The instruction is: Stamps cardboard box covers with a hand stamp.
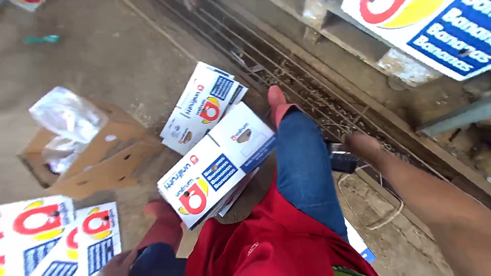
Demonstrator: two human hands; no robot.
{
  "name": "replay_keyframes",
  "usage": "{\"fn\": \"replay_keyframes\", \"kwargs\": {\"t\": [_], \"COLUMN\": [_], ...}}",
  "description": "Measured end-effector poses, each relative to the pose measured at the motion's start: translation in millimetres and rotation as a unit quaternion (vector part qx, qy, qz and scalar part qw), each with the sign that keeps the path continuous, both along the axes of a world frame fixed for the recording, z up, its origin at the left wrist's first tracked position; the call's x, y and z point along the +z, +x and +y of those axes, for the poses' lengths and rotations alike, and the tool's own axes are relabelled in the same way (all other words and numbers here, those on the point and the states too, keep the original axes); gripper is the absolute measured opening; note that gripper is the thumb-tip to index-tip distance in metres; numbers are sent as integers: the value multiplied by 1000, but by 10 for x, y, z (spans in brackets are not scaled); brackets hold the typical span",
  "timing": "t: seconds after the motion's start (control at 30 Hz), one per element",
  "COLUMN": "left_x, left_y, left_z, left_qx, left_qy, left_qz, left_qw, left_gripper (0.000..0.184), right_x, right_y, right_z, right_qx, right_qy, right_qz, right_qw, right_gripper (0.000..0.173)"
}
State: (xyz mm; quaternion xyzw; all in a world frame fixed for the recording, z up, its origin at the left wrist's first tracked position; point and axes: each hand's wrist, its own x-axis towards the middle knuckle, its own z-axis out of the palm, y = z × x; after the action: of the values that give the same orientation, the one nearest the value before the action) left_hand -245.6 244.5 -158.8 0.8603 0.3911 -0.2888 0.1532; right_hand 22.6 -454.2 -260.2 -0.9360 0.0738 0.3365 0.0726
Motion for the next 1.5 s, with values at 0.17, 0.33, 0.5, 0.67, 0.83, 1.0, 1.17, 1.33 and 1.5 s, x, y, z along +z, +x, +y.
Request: {"fn": "replay_keyframes", "kwargs": {"t": [0.17, 0.33, 0.5, 0.67, 0.83, 1.0, 1.17, 1.33, 1.5], "left_x": [-361, -942, -1007, -1147, -1182, -1060, -1128, -1085, -1056], "left_y": [463, 712, 816, 717, 696, 746, 726, 764, 797], "left_z": [-356, -721, -851, -753, -719, -745, -742, -740, -769], "left_qx": [133, 208, 169, 198, 185, 182, 164, 166, 169], "left_qy": [-117, -162, -153, -150, -170, -181, -162, -164, -159], "left_qz": [-113, -116, -28, -49, -36, -27, -40, -39, -36], "left_qw": [978, 958, 973, 967, 967, 966, 972, 971, 972], "left_gripper": [45, 54, 60, 54, 53, 50, 52, 50, 50], "right_x": [1288, 2291, 2299, 1592, 1132, 974, 958, 974, 894], "right_y": [702, 998, 961, 820, 773, 775, 768, 753, 640], "right_z": [78, 856, 1830, 2522, 2764, 2773, 2793, 2866, 2988], "right_qx": [35, 124, 265, 364, 408, 413, 418, 428, 416], "right_qy": [-66, -14, 85, 154, 125, 118, 124, 123, 80], "right_qz": [-173, -340, -313, -191, -150, -139, -140, -138, -125], "right_qw": [982, 932, 908, 899, 892, 892, 889, 885, 897], "right_gripper": [27, 28, 27, 16, 15, 16, 15, 14, 15]}}
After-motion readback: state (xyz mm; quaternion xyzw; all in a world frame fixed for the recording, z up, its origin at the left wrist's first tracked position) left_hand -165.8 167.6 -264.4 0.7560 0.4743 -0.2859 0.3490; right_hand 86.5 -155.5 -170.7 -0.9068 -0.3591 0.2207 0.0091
